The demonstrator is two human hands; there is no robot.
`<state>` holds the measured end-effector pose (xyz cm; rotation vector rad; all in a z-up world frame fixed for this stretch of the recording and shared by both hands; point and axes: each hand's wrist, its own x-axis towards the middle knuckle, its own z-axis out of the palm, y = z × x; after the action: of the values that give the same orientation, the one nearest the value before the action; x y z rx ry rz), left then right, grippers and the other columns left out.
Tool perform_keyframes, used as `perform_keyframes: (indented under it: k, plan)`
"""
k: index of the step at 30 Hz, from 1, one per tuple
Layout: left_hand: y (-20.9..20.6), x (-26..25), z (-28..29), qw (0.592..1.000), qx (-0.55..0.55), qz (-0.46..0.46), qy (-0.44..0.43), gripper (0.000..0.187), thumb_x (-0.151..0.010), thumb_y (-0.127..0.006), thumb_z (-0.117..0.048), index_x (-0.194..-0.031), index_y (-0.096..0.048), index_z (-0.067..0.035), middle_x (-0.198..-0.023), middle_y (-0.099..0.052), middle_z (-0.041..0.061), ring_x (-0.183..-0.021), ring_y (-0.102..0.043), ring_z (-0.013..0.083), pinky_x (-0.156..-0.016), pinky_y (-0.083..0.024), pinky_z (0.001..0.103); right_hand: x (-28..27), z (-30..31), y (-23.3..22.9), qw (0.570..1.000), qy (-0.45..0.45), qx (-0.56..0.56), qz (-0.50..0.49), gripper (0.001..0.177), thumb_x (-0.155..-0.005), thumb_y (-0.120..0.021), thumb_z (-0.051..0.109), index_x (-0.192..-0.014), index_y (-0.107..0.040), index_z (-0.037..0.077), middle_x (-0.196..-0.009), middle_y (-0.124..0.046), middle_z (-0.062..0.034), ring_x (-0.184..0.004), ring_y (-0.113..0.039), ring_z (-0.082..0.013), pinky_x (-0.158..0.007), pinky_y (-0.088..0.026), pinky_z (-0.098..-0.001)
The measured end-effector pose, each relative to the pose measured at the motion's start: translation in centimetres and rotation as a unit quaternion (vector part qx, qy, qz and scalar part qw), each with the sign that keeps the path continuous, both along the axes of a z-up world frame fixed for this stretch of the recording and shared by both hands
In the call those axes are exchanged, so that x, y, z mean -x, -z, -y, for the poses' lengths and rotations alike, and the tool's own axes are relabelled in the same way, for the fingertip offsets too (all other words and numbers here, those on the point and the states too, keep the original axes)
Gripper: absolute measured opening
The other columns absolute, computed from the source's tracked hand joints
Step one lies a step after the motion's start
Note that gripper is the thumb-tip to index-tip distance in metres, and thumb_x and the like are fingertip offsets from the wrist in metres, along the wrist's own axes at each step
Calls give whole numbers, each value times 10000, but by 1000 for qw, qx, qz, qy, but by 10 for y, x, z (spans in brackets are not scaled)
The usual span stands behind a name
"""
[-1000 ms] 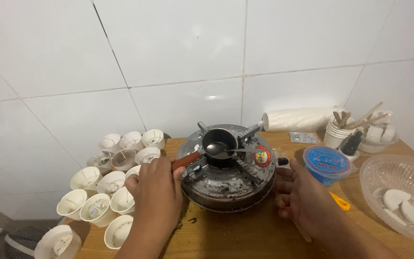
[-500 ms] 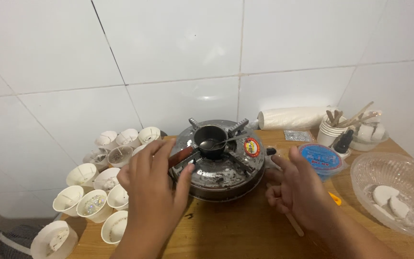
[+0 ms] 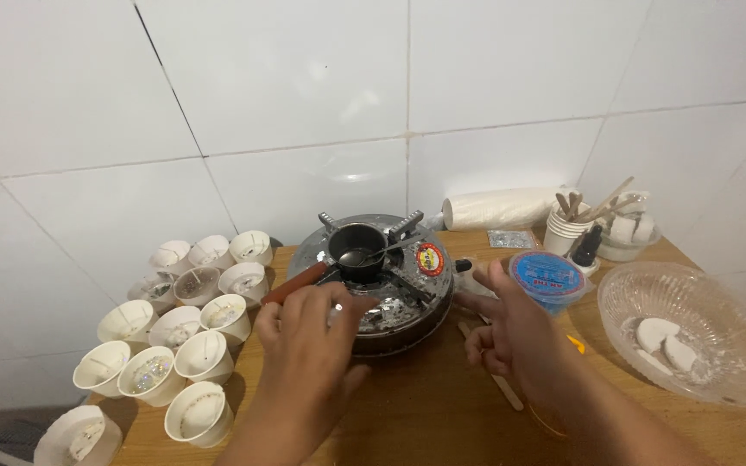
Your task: Prepare wax pieces by cutting them and placing them into a melting pot on a stove
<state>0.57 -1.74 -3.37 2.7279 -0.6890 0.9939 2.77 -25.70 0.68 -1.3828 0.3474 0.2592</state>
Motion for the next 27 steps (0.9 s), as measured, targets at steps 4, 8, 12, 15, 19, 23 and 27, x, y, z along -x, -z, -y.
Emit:
perform_keyframes:
  k: [4, 8, 12, 15, 19, 23, 27]
  plan:
    - [-7, 2, -4, 999, 14, 10, -29, 914, -450, -882, -200, -1309, -579, -288, -1225, -518, -11, -1159, -490, 267, -938, -289, 511, 5, -9, -12, 998, 52, -17, -22, 792, -865, -318, 613, -1548, -411, 222, -1492, -642, -135, -423, -405, -208, -339, -114, -230]
    - [-8, 1, -3, 998, 21, 17, -55, 865, -489, -792, -172, -1318, -584, -305, -1232, -510, 11, -1192, -470, 283, -945, -263, 514, 5, -6, -22, 998, 46, -23, -41, 848, -854, -291, 652, -1570, -398, 210, -1465, -638, -128, -450, -412, -224, -363, -100, -249]
    - [-11, 3, -4, 998, 17, 25, -46, 923, -465, -883, -209, -1334, -584, -297, -1243, -497, 26, -1234, -472, 293, -996, -247, 559, 2, 1, -21, 999, 48, -15, -12, 824, -864, -299, 615, -1544, -440, 171, -1433, -657, -137, -440, -405, -235, -335, -106, -244]
    - [-8, 2, -3, 997, 4, 42, -59, 958, -424, -839, -218, -1339, -580, -332, -1241, -516, -10, -1239, -486, 257, -986, -257, 541, 17, 13, -62, 993, 59, 98, 10, 554, -990, -373, 465, -1413, -595, 185, -1404, -696, -89, -471, -470, -251, -383, -141, -250]
    - [-7, 2, -5, 998, 9, 43, -51, 832, -514, -866, -288, -1297, -586, -318, -1210, -504, 2, -1205, -487, 270, -990, -243, 535, 18, 92, -97, 917, 91, 368, 127, 332, -1046, -548, 252, -1221, -767, 74, -1019, -828, -160, -640, -554, -302, -724, -473, -369]
    - [-13, 5, 4, 991, 69, 68, 91, 518, -758, -872, -391, -1168, -632, -184, -1130, -608, 30, -1029, -573, 265, -857, -367, 475, -46, 245, -20, 769, 133, 563, 271, 212, -1012, -723, 257, -1111, -802, 87, -840, -783, -146, -799, -705, -216, -827, -464, -331]
    - [-5, 12, 24, 971, 133, 39, 193, 519, -742, -907, -279, -1173, -665, -119, -1085, -613, 118, -951, -606, 315, -796, -478, 434, -88, 364, 67, 750, 160, 556, 321, 138, -1006, -790, 224, -1001, -778, 87, -700, -658, -106, -561, -492, -168, -538, -348, -332]
